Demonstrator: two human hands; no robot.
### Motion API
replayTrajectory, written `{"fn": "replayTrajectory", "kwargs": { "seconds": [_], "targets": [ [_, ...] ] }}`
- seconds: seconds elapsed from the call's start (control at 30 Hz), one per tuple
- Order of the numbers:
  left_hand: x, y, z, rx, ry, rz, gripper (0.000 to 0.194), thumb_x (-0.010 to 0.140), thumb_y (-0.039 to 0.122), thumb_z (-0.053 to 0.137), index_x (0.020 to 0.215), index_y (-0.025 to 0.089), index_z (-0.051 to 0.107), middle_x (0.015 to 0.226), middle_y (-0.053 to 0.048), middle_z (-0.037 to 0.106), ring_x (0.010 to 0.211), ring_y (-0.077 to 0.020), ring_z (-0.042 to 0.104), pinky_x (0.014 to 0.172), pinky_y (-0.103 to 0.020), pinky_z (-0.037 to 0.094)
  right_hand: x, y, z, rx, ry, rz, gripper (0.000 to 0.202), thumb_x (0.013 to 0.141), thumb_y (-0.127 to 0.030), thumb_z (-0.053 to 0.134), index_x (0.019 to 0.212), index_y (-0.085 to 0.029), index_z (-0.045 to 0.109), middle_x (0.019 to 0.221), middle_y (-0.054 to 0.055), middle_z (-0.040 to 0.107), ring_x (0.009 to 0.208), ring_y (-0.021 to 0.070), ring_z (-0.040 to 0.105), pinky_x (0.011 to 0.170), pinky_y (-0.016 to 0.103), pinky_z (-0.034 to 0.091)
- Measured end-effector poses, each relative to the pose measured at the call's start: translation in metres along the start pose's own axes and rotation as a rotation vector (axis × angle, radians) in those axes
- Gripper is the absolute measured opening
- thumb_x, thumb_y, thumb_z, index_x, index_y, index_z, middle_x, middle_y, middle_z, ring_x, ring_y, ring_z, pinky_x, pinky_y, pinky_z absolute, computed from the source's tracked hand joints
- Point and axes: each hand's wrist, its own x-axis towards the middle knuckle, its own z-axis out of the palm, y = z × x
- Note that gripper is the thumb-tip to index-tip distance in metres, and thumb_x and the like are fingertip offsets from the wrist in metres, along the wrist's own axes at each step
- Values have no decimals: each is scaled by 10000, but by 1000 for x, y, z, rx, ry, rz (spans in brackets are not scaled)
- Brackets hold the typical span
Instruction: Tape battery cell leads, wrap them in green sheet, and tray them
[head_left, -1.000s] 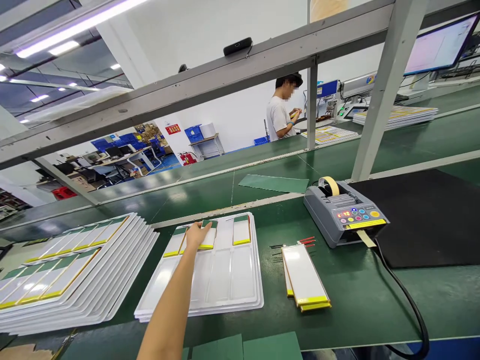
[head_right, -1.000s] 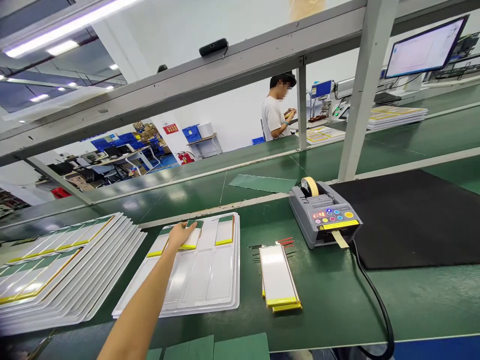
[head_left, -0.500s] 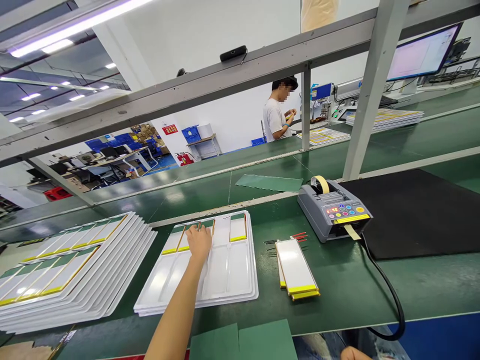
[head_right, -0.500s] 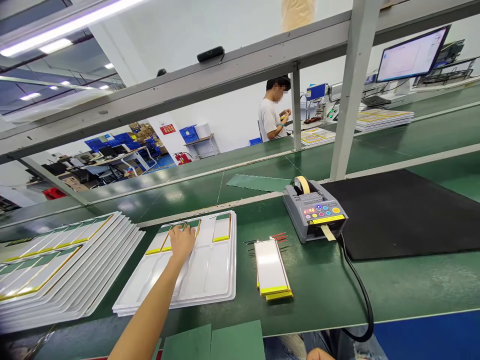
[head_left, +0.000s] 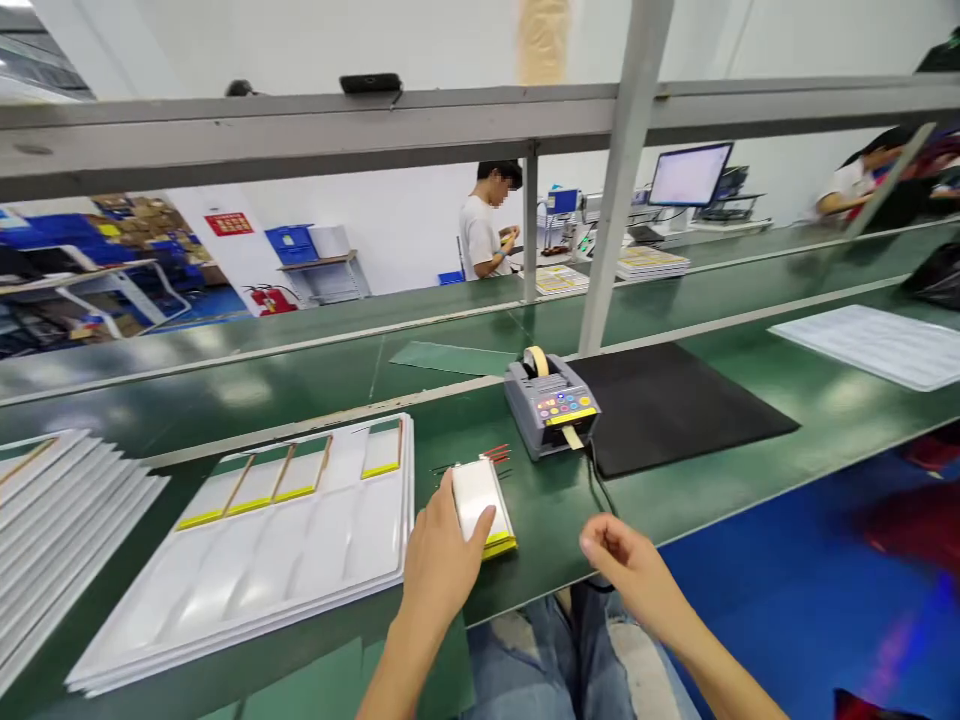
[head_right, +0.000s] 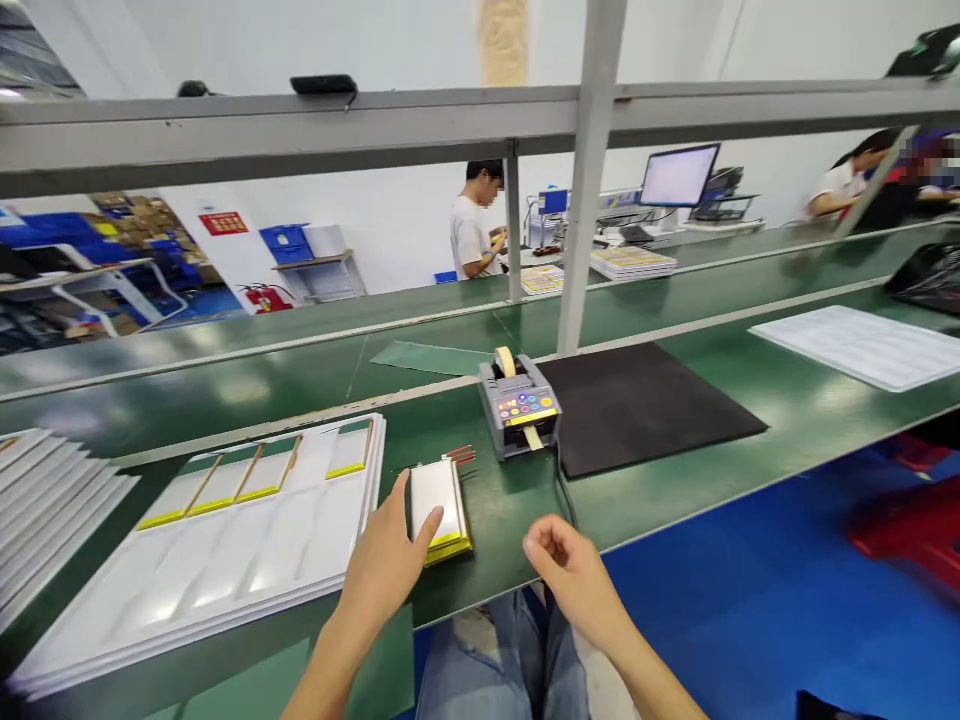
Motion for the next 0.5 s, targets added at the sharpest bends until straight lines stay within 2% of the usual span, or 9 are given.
{"fn": "replayTrajectory", "kwargs": {
  "seconds": [0.07, 0.17, 0.23, 0.3, 0.4, 0.5],
  "targets": [
    [4, 13, 17, 58, 40, -44, 822, 839, 614, 338, 1451, 87, 185, 1389, -239, 411, 1211, -380, 455, 935, -470, 383, 24, -10, -15, -44, 152, -61, 338, 762, -514, 605, 713, -183, 553, 618, -14, 466, 591, 143, 415, 571, 259, 341],
    [13, 23, 32, 89, 61, -114, 890, 801, 624, 396, 1454, 69, 156, 1382, -277, 376, 1206, -434, 427, 922, -518, 378, 63, -15, -29, -48, 310, -57, 344, 721, -522, 621, 738, -180, 580, 642, 3, 526, 591, 149, 437, 572, 266, 341],
    [17, 26, 36, 61, 82, -132, 863, 792, 558, 448, 1450, 73, 170, 1367, -271, 382, 1204, -444, 411, 908, -528, 386, 85, -12, -30, -8, 317, -20, 382, 700, -548, 620, 700, -167, 591, 640, 18, 555, 550, 138, 441, 537, 265, 335],
    [21, 29, 36, 21, 113, -131, 836, 781, 465, 490, 1444, 62, 178, 1326, -265, 415, 1202, -433, 408, 908, -526, 389, 102, -8, -26, 50, 299, 24, 420, 680, -574, 617, 618, -161, 573, 534, -2, 509, 460, 113, 389, 473, 257, 298],
    [25, 29, 32, -9, 134, -103, 862, 730, 365, 563, 1420, 3, 195, 1201, -251, 515, 1165, -380, 465, 973, -499, 356, 110, -4, -16, 143, 316, 50, 430, 648, -578, 637, 545, -180, 509, 423, -54, 387, 399, 84, 298, 423, 243, 231],
    [24, 20, 22, -41, 174, -119, 883, 700, 358, 607, 1403, -5, 216, 1209, -235, 530, 1160, -352, 489, 1023, -478, 339, 97, -2, -9, 226, 358, 27, 412, 633, -545, 676, 561, -185, 488, 460, -52, 419, 422, 80, 310, 423, 231, 224]
  ]
}}
